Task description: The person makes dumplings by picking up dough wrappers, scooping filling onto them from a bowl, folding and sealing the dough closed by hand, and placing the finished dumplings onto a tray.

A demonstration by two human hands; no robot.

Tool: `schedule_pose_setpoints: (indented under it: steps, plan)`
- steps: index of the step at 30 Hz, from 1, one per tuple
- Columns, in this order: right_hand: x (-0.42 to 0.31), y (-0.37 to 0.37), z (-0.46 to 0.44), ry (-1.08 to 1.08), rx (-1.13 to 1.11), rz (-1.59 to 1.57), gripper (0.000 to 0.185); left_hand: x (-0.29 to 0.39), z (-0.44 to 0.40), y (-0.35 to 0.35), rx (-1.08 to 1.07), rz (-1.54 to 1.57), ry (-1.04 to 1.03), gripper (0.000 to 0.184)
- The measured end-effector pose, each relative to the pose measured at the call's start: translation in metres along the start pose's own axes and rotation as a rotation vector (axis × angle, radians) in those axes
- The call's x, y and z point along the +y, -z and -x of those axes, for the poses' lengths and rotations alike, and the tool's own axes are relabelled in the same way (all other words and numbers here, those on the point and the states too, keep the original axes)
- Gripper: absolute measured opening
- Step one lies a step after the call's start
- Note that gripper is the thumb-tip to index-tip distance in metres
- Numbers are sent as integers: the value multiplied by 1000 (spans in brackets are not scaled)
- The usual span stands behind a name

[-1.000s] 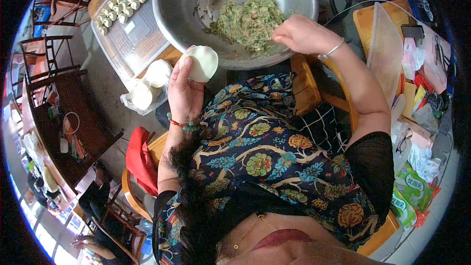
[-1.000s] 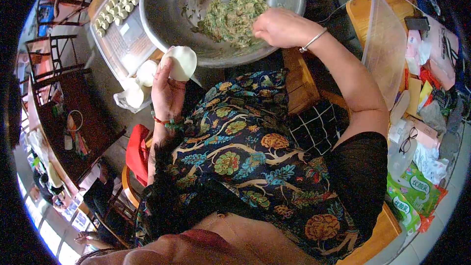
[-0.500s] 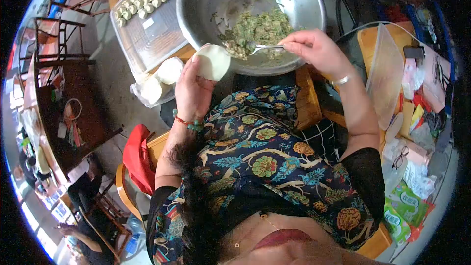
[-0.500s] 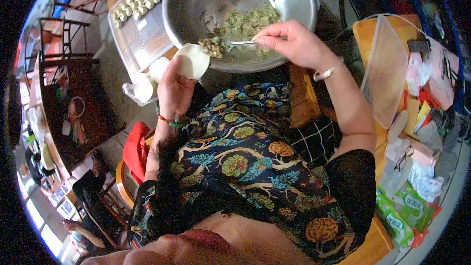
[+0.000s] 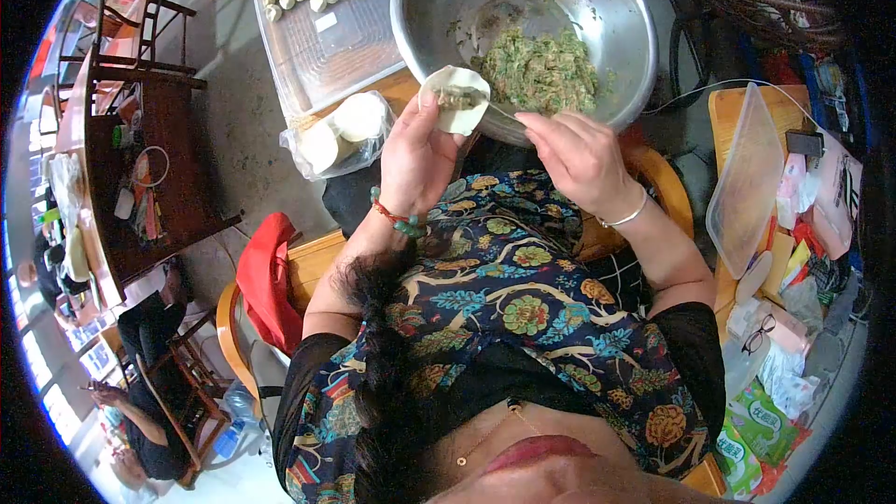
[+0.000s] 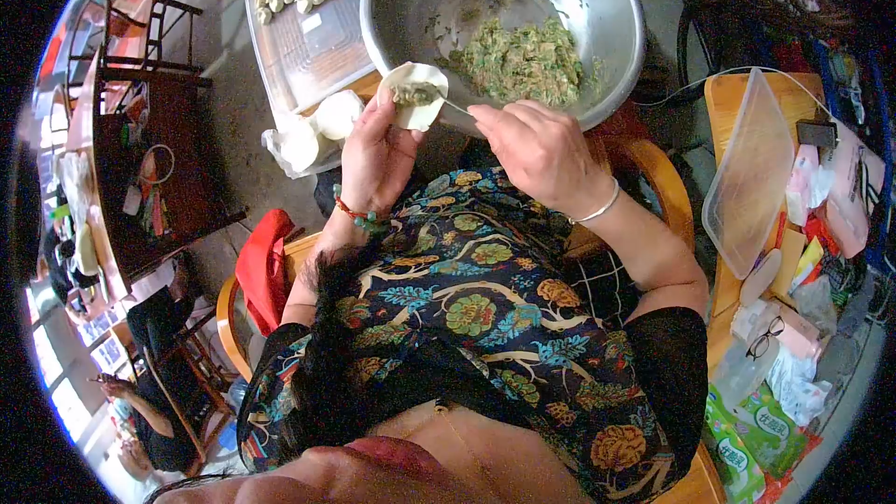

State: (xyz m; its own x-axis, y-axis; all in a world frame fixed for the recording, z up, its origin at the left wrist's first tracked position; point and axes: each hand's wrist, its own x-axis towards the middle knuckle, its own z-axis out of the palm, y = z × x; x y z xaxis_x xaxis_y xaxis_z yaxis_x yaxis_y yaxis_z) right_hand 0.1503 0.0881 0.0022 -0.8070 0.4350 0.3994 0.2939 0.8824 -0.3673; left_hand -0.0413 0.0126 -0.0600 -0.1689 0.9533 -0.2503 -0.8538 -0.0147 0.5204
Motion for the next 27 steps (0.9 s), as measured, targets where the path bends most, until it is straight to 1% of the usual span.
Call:
schedule_pose_setpoints:
  steps: [1,2,4,5,7,10,14,17,18,20,21,23,25,27]
  plan:
    - [-1,-3,0,-54,63,-84,23,0,0,0,-4,4,-10,41]
    - [-3,-4,0,-54,62,-83,23,0,-1,0,-4,5,-10,41]
    - [-6,-6,1,-161,95,-182,20,0,-3,0,-51,28,-51,40]
    - [-7,-6,1,-160,94,-182,20,1,-2,-1,-50,28,-52,40]
    - [-10,-6,0,-335,198,-305,17,6,0,-6,-65,41,-74,40]
    - [-8,-5,-1,-348,259,-290,16,11,1,-6,-58,49,-57,41]
    - [-13,6,-5,-435,181,-401,15,18,5,-9,-87,101,-40,41]
    - [-13,12,-6,-392,126,-413,15,18,6,-6,-53,62,-48,44]
    - [-14,11,-6,-393,126,-415,15,17,7,-6,-53,68,-48,44]
    - [-14,7,-7,-421,56,-386,15,17,7,-7,-55,73,-46,44]
    - [-11,4,-6,-422,58,-384,15,17,9,-8,-26,48,-38,44]
    - [-3,-1,-5,-499,36,-421,15,17,9,-8,3,22,-30,43]
    - [-2,0,-6,-494,44,-435,15,15,9,-6,54,9,-12,43]
    - [-5,3,-7,-493,52,-450,15,15,10,-6,51,36,-13,42]
